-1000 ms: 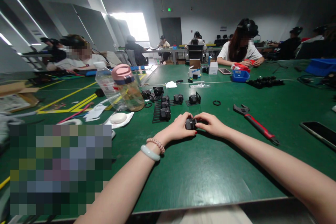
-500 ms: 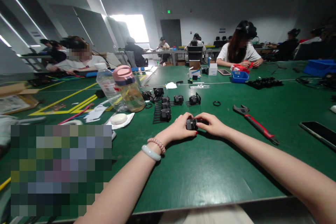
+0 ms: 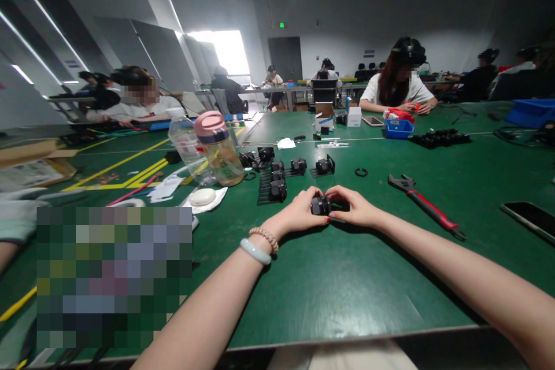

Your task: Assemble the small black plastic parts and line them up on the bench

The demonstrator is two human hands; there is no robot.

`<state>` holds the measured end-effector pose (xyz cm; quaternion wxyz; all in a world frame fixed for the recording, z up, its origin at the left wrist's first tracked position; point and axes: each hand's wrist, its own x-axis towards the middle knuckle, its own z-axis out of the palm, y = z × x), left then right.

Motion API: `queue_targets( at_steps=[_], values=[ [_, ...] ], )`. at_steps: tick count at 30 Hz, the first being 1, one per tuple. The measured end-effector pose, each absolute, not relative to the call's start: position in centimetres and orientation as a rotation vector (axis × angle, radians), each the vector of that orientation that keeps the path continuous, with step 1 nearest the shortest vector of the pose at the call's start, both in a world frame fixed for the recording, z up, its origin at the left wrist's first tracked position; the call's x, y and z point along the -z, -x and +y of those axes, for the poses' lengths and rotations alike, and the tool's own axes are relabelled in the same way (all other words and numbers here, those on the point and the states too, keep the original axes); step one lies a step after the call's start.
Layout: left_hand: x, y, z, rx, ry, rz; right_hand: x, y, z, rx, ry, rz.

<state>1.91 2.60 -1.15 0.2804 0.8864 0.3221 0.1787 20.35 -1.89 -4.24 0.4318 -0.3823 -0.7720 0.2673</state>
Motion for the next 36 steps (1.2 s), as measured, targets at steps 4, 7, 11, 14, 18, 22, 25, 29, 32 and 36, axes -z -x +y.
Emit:
queue_targets(
  at_steps=[4,7,11,14,18,22,25,29,32,36],
  values=[
    [1.28,-1.84,2.61,-0.475,-2.399,0.852,4.35,-20.35,-1.89,-0.654,0.968,-1.92],
    [1.48,-1.75,2.7,-0.471,-2.43,0.851,4.51,-20.35,-1.82,-0.652,0.98,-1.922],
    [1.62,-1.66,2.77,-0.467,-2.441,0.858,4.65,-20.4,-1.73,-0.643,0.999,-1.928],
    [1.55,-1.66,2.73,-0.46,-2.441,0.861,4.64,-20.43,-1.7,-0.618,1.025,-1.931],
    [1.49,-1.7,2.71,-0.444,-2.438,0.875,4.5,-20.4,-1.7,-0.558,1.072,-1.943],
    [1.48,-1.73,2.66,-0.459,-2.42,0.878,4.34,-20.36,-1.75,-0.486,1.092,-1.973],
    [1.39,-1.73,2.57,-0.463,-2.39,0.885,4.26,-20.32,-1.77,-0.466,1.11,-1.986],
    [1.42,-1.71,2.6,-0.465,-2.366,0.892,4.24,-20.27,-1.72,-0.462,1.127,-1.996],
    [1.61,-1.68,2.79,-0.469,-2.371,0.881,4.28,-20.26,-1.66,-0.457,1.127,-2.001],
    [1.78,-1.67,2.91,-0.471,-2.388,0.871,4.37,-20.3,-1.6,-0.462,1.125,-2.003]
  ],
)
